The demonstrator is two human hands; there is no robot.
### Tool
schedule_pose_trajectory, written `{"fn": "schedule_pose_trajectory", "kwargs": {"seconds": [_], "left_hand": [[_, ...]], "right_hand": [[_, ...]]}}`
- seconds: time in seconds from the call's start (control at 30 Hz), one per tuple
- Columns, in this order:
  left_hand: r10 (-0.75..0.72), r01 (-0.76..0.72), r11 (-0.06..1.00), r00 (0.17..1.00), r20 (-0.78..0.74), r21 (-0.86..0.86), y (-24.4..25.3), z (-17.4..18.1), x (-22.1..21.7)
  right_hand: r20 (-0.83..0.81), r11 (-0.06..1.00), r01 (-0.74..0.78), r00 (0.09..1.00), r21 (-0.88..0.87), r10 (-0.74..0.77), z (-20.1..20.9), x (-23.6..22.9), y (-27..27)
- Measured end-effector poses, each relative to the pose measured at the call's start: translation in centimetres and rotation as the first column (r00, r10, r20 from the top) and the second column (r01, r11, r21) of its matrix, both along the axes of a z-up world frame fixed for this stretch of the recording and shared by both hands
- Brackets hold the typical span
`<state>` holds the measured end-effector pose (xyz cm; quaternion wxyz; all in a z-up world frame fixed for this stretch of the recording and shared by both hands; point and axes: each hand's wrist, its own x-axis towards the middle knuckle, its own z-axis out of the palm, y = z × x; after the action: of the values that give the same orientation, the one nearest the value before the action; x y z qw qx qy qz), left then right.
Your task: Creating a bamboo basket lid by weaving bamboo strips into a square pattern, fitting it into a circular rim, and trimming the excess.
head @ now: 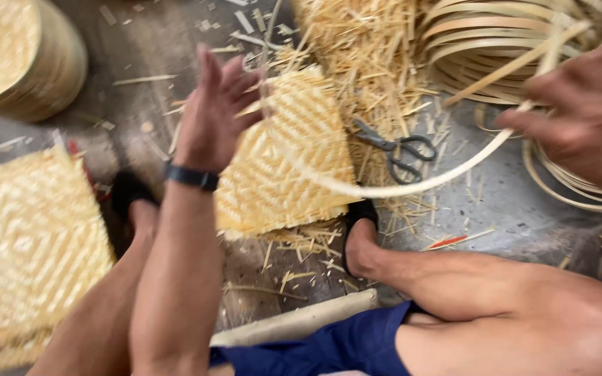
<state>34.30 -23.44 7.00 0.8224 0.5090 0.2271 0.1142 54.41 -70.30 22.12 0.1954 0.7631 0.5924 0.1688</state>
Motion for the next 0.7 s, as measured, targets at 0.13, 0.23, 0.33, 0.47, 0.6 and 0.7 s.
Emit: {"fn": "schedule_pose_trajectory", "kwargs": {"seconds": [0.13,0.23,0.33,0.47,0.6,0.7], "left_hand": [[0.062,-0.012,0.925,0.991,0.120,-0.380,-0.3,0.4,-1.3],[0.139,-0.117,0.909,0.990,0.028,-0.400,0.8,-1.5,-4.0],[0.167,-0.139,0.884,0.986,0.024,-0.446,1.0,-2.3,-5.4],[0.319,-0.215,0.833,0.939,0.126,-0.509,1.3,-4.4,-5.3],[0.419,-0.188,0.711,0.887,0.194,-0.678,3.6,-6.5,-6.1],[0.269,-0.148,0.811,0.953,0.137,-0.566,3.0,-5.6,-6.3]], "right_hand": [[-0.074,0.971,-0.214,0.976,-0.105,0.207,-4.0,-2.5,8.7],[-0.419,0.976,-0.137,0.886,0.166,0.196,-3.3,-3.1,12.8],[-0.802,0.885,0.231,0.554,0.404,0.221,-4.0,-3.5,15.8],[-0.937,0.748,0.624,-0.073,0.224,0.342,-8.5,-4.2,17.8],[-0.997,0.740,0.670,0.070,0.059,0.015,-14.5,-4.0,16.9],[-0.898,0.701,0.703,-0.223,0.122,0.379,-14.0,-5.4,18.2]]}}
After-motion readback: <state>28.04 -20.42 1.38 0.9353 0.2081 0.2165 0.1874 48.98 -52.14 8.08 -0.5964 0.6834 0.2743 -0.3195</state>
